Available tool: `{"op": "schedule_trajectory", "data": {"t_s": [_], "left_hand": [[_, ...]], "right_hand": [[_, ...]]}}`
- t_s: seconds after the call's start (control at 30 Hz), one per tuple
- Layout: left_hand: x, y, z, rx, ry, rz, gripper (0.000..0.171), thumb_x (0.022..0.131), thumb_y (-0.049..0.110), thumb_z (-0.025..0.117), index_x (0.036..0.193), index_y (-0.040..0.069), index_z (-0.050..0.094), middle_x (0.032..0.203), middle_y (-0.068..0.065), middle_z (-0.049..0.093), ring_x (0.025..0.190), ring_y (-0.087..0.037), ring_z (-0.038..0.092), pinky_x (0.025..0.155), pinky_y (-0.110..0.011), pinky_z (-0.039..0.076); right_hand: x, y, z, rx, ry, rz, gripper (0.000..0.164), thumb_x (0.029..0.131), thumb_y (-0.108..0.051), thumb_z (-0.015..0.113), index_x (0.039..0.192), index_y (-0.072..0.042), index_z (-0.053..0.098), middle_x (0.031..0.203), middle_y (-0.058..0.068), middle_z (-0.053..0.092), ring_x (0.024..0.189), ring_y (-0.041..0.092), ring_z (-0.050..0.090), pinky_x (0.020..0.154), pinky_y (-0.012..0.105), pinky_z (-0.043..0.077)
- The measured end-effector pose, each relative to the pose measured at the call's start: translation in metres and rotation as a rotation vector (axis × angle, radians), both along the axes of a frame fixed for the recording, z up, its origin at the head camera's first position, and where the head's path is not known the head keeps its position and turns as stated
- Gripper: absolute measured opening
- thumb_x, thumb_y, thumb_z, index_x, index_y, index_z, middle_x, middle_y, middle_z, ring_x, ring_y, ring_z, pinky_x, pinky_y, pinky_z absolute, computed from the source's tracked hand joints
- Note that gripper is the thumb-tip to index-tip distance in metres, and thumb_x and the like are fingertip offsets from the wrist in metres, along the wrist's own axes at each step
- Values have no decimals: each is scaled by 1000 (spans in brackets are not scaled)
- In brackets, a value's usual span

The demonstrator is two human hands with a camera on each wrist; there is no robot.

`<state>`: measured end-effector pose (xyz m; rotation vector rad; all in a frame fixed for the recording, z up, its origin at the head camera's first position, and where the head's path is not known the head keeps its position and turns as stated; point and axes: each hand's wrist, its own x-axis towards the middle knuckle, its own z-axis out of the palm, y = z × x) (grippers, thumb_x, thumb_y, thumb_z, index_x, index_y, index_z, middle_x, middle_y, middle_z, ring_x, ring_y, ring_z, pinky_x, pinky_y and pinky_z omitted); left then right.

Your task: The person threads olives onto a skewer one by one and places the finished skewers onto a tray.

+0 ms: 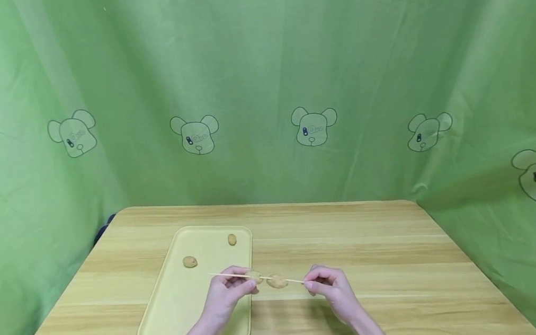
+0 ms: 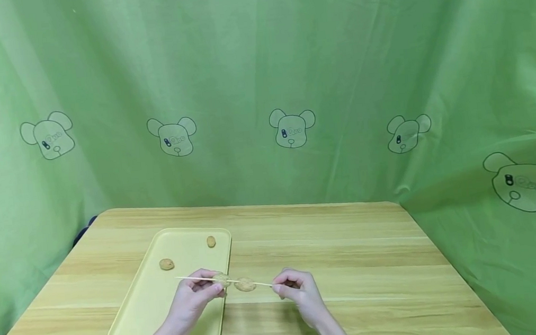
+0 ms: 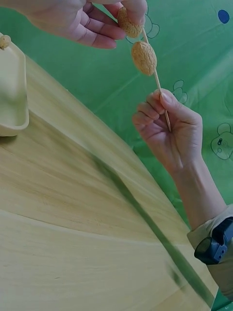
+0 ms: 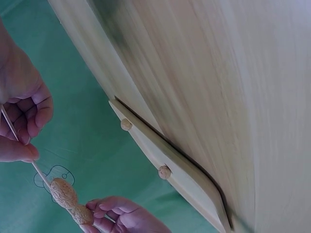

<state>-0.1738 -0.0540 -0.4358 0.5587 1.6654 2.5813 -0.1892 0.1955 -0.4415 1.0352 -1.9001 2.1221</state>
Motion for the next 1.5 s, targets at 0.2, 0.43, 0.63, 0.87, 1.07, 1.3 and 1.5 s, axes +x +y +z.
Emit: {"op": "schedule_trajectory", "data": {"t_s": [0.2,0.43,0.63,0.87,1.07,1.3,1.5], "left_hand": [[0,1,1,-13,-30,10,24,78,-12,61,89,10,63,79,2,64,69,-9,63,71,-24,54],[1,2,-1,-16,-36,5,22,78,-11,61,92,6,62,80,1,64,69,-10,62,72,-24,54],[1,2,0,-8,-38,4,26,79,-10,62,90,14,63,80,2,64,70,-10,63,73,-24,54],[2,2,0,17,-25,-8,27,79,-11,61,90,14,64,81,2,65,70,-10,63,73,-25,54],[3,3,-1,16,-41,-9,28,79,-11,61,89,15,65,81,2,65,70,-10,63,73,-24,54],[3,3,-3,24,-25,-16,27,79,-11,61,90,13,64,80,2,64,71,-10,63,73,-24,54],[2,5,-6,20,-28,-15,29,79,-12,61,89,15,65,80,2,64,71,-10,63,73,-24,54]], "right_hand": [[0,-2,-1,7,-4,-8,7,79,17,53,83,14,58,77,-4,58,66,7,52,56,20,46],[0,-4,-1,13,-19,-12,4,79,16,53,82,16,57,76,-4,57,66,6,52,56,19,45],[0,-6,1,19,-13,-13,4,79,15,53,81,19,54,74,-3,56,65,7,51,56,21,45],[1,-7,2,16,-41,-20,4,79,14,54,81,17,55,74,-4,56,65,6,51,57,20,45],[1,-8,1,3,-43,-6,5,80,15,54,81,20,53,74,-4,57,65,6,51,56,19,45],[1,-9,0,6,-31,-10,4,79,15,54,81,18,54,73,-5,56,64,6,50,55,19,44],[1,-7,-2,23,-38,-20,3,79,15,54,81,17,55,73,-5,56,64,6,50,56,19,44]]}}
